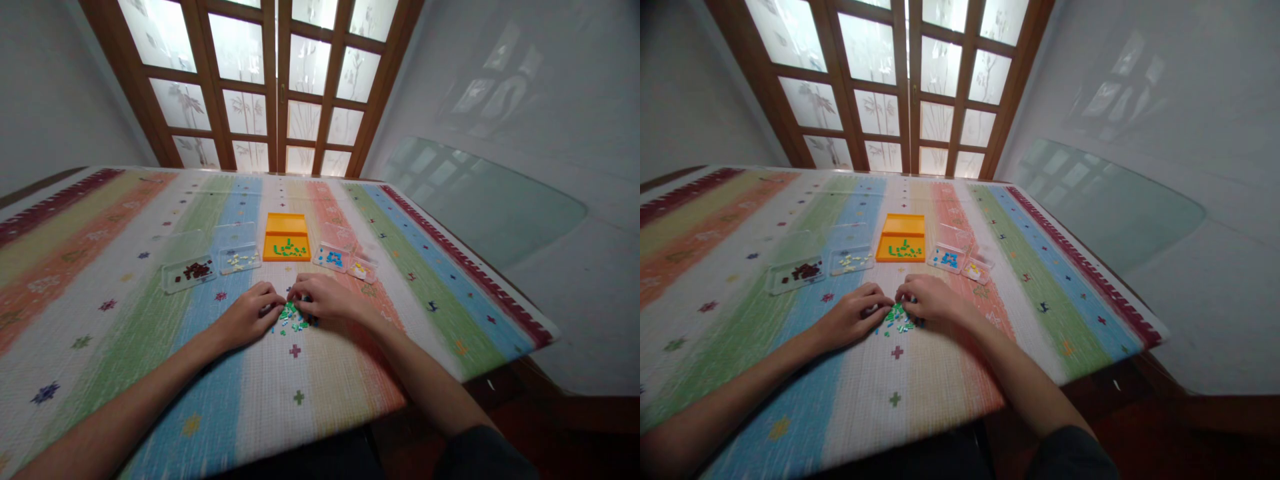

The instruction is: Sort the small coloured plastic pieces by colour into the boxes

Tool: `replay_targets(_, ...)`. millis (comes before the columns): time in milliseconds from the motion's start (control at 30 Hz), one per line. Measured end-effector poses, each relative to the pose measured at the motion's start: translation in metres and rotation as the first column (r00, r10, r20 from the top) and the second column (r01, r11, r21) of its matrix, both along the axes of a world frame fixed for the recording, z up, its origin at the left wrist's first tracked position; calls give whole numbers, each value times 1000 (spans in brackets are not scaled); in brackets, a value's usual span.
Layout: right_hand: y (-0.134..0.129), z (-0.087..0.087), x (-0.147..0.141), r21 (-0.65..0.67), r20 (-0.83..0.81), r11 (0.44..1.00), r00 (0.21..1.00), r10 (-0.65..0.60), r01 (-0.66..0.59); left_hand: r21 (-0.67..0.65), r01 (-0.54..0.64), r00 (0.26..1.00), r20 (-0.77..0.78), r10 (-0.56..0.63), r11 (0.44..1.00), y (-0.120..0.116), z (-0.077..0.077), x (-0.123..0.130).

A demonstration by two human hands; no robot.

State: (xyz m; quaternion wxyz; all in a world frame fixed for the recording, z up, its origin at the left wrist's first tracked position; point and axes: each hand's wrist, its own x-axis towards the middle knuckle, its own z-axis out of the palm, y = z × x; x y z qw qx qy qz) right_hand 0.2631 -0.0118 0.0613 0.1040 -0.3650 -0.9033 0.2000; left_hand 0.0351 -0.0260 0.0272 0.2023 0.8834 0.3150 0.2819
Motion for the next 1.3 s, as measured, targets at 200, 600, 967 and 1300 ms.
replay_targets(200,-4,-3,-5,26,45,1000,999,0,-1,-17,-5,999,50,6,1000,-1,2,0)
replay_targets(600,-10,2,-10,73,142,997,989,-48,38,-42,-84,988,127,89,996,-2,3,-1)
replay_targets(967,-10,2,-10,52,84,997,995,-53,48,-43,-71,989,129,76,997,0,1,-2)
replay_targets(1300,34,17,13,-179,-332,974,924,-190,136,-91,-49,993,104,58,995,0,4,-1)
